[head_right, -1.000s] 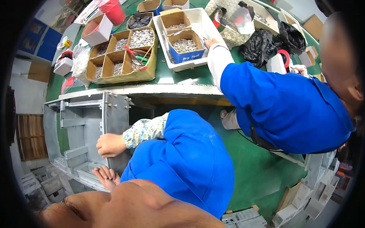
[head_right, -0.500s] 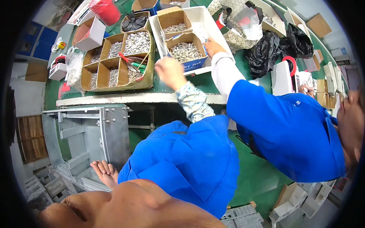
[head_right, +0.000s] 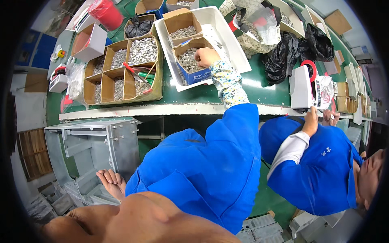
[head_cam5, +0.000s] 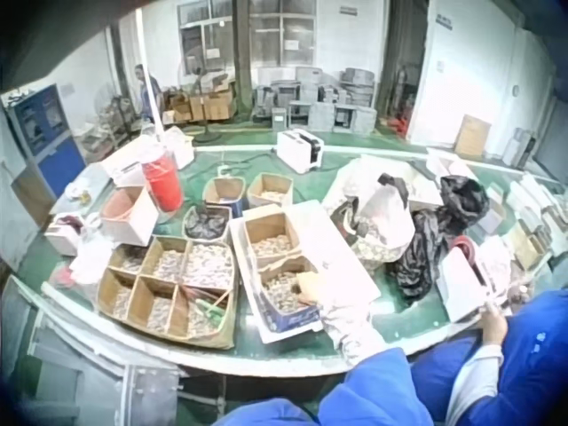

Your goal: The person assembles a metal enclosure by placing and tightening small screws by hand.

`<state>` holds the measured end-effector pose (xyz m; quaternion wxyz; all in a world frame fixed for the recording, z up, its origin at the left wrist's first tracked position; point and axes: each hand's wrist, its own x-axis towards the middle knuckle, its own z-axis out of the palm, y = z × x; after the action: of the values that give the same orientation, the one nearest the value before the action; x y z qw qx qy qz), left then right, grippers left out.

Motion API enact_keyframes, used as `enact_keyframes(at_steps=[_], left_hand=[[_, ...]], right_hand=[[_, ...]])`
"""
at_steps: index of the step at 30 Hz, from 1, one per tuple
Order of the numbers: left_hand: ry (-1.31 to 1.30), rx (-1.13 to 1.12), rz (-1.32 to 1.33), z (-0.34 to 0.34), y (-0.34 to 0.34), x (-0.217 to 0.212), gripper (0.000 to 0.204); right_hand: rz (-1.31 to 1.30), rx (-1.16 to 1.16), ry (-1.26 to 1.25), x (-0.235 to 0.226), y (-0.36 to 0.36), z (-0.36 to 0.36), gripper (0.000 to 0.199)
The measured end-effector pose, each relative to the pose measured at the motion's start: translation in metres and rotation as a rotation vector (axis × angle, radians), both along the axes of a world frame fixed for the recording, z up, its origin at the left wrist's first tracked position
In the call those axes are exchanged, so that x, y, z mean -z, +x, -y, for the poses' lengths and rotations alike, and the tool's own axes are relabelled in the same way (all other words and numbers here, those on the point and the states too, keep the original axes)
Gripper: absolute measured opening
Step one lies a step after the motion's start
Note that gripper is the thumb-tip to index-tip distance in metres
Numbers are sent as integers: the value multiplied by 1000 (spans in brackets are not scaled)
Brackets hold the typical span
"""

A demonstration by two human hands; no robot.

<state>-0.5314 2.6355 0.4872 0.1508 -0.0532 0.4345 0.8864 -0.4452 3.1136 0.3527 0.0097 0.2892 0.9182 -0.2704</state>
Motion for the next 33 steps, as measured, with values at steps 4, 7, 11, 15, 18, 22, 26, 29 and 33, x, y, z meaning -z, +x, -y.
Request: enact_keyframes(at_steps=[4, 7, 11, 15, 18, 22, 26, 29, 33], left_hand=[[4, 47, 21, -7, -9, 1, 25], [-19, 54, 6, -10, -12, 1, 26], [10, 93, 10, -14, -15, 1, 26], [20, 115, 22, -22, -15, 0, 26], [-5, 115, 8, -23, -13, 1, 26], [-2, 113, 4, -24, -10, 1, 26], [-11, 84, 7, -23, -5, 3, 26], [-23, 69, 16, -24, -3, 2, 26], [-56, 62, 22, -27, 1, 2, 26]], right_hand=[[-65, 71, 268, 12, -1, -5, 17], [-340, 213, 223, 6, 8, -10, 17], [-187, 125, 110, -21, 22, -8, 11], [-96, 7, 61, -16, 22, -10, 11], [66, 79, 180, -17, 9, 1, 16], [164, 66, 236, -3, -1, 4, 15], [-132, 185, 115, 1, -4, 2, 14], [-268, 241, 133, 5, -4, -4, 20], [-710, 357, -822, -2, -2, -2, 20]])
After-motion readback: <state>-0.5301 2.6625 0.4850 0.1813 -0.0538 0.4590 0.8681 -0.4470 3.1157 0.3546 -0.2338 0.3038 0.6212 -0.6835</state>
